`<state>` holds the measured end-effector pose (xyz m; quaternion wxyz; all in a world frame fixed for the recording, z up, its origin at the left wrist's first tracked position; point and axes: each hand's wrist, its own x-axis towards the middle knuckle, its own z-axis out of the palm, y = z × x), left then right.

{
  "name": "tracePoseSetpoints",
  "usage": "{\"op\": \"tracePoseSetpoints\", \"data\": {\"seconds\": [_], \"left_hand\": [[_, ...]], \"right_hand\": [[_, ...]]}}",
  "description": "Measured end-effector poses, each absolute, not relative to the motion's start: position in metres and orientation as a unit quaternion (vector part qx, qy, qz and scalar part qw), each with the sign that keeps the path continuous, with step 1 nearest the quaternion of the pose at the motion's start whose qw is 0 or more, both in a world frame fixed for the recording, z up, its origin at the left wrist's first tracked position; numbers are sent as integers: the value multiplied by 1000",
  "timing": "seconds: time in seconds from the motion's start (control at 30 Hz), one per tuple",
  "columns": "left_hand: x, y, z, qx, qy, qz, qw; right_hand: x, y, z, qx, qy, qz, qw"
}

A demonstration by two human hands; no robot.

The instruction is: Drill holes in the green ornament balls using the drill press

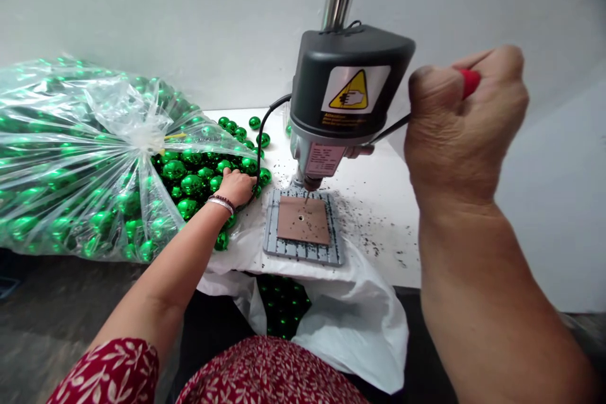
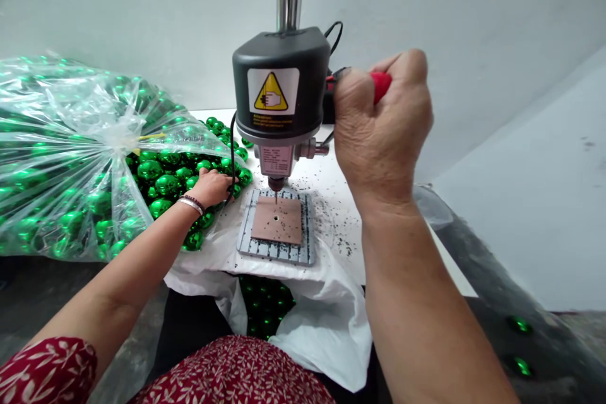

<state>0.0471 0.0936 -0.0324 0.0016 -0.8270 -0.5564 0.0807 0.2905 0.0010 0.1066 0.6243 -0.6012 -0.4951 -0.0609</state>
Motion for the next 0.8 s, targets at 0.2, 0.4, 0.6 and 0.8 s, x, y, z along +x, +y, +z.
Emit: {"op": "tracePoseSetpoints", "data": {"seconds": [0.2,0.4,0.6,0.8], "left_hand": [[49,94,-34,-836,-542,84,20],[36,81,-12,-832,-552,14,43],[24,49,14,-776,-594,-170,-127],[51,19,-25,-528,-452,-367,-619]], "right_hand": [[293,4,102,-585,-501,-42,636],[293,4,102,-561,-504,-48,655],[286,1,109,-591,-484,-24,645],[287,2,108,-584,-492,-17,646]]}}
